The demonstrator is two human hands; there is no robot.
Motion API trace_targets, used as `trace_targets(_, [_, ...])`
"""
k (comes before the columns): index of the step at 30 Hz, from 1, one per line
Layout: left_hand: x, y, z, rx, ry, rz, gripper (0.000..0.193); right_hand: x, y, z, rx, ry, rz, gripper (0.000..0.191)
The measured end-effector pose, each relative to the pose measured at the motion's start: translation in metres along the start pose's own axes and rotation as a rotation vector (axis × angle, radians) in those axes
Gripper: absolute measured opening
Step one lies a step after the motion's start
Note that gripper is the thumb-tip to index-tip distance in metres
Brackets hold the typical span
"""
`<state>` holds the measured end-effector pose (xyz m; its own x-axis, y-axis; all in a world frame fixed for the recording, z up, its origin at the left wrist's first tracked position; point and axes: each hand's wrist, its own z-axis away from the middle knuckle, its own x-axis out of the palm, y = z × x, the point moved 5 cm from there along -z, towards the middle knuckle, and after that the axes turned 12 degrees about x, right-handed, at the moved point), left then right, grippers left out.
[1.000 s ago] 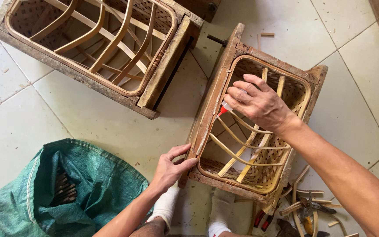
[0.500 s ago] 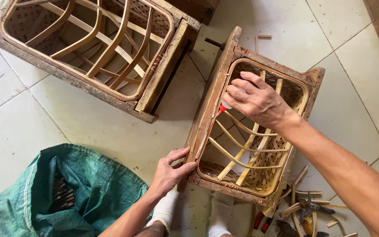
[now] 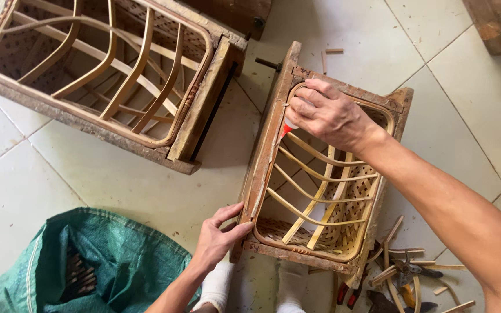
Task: The person sits on the floor assembling a woven bamboo basket in a wooden frame. They squeeze glue from a bottle along the rim, tap strips into place with a hammer, trim with a knife, weave thin bamboo strips around the rim, and press strips into the woven wall by hand, using pliers to secure them.
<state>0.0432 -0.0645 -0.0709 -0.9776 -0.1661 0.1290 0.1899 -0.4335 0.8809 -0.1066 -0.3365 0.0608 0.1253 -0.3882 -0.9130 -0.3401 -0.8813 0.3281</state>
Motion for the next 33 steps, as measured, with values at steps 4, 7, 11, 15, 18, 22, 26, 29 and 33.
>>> trace_targets(4, [0.001, 0.001, -0.001, -0.012, -0.002, 0.026, 0.059, 0.002, 0.020, 0.005, 0.054, 0.030, -0.071, 0.016])
trace_targets(7, [0.001, 0.003, -0.002, -0.040, 0.000, 0.034, 0.059, 0.006, 0.026, 0.007, 0.077, 0.041, -0.101, 0.017])
trace_targets(11, [0.001, 0.005, -0.003, -0.054, 0.000, 0.030, 0.060, 0.011, 0.023, 0.008, 0.095, 0.050, -0.119, 0.019])
trace_targets(15, [0.002, 0.006, -0.003, -0.048, -0.001, 0.025, 0.060, 0.016, 0.021, 0.007, 0.082, 0.004, -0.100, 0.021])
trace_targets(18, [0.003, 0.006, -0.002, -0.050, 0.000, 0.023, 0.060, 0.019, 0.025, 0.007, 0.088, -0.008, -0.080, 0.021])
trace_targets(22, [0.002, 0.006, -0.004, -0.051, -0.006, 0.022, 0.060, 0.022, 0.033, 0.007, 0.115, 0.016, -0.108, 0.018])
trace_targets(26, [0.001, 0.005, -0.005, -0.073, -0.016, 0.020, 0.060, 0.023, 0.039, 0.007, 0.130, 0.023, -0.101, 0.020])
trace_targets(29, [0.001, 0.004, -0.006, -0.080, -0.017, 0.013, 0.061, 0.022, 0.039, 0.005, 0.117, 0.033, -0.089, 0.020])
trace_targets(33, [0.001, 0.005, -0.006, -0.078, -0.013, 0.026, 0.061, 0.023, 0.041, 0.002, 0.096, 0.023, -0.090, 0.016])
